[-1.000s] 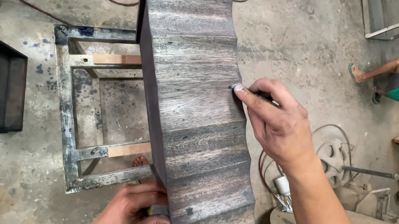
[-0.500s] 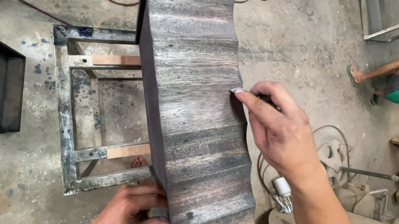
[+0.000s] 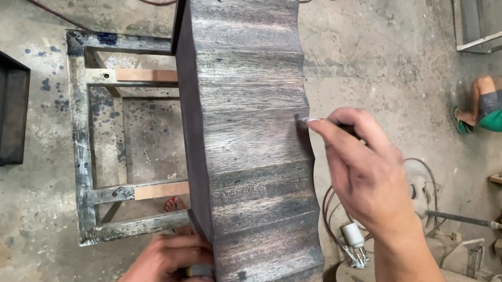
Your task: The person walks to a workbench and picks up a long, dark wooden piece. They use a small brush to apply a dark substance to the surface of the wood, working along the length of the piece while it rests on a metal stand.
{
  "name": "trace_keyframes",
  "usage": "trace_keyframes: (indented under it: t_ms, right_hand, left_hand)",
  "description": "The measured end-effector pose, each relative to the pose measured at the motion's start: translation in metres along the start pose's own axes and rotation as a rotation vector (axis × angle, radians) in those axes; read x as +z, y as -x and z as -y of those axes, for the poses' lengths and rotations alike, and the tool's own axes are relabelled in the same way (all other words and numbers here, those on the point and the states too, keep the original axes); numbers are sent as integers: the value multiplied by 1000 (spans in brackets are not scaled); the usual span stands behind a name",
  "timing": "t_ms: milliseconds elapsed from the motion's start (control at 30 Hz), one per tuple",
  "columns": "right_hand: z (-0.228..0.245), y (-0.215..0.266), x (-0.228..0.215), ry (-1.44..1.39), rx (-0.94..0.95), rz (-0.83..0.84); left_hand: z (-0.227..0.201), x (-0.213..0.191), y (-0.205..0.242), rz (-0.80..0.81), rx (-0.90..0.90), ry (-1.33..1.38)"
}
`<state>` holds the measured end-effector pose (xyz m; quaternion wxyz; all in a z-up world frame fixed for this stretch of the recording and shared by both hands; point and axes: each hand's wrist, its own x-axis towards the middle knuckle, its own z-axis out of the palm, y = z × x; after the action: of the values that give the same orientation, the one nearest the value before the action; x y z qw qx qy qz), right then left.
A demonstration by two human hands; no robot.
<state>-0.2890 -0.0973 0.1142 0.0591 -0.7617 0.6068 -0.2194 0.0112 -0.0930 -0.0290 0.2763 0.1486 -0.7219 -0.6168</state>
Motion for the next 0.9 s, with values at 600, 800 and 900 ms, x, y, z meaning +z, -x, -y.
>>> trace_keyframes:
  t_ms: [600, 800, 900]
  right_hand:
    - [38, -34, 36, -25, -105, -9]
    - [39, -37, 33, 15, -157, 27]
    - [47, -43, 23, -1, -169, 104]
  left_hand:
    - [-6, -1, 8, 11, -39, -58]
    - [-1, 2, 10, 24, -80, -89]
    - [0, 2, 11, 8, -37, -115]
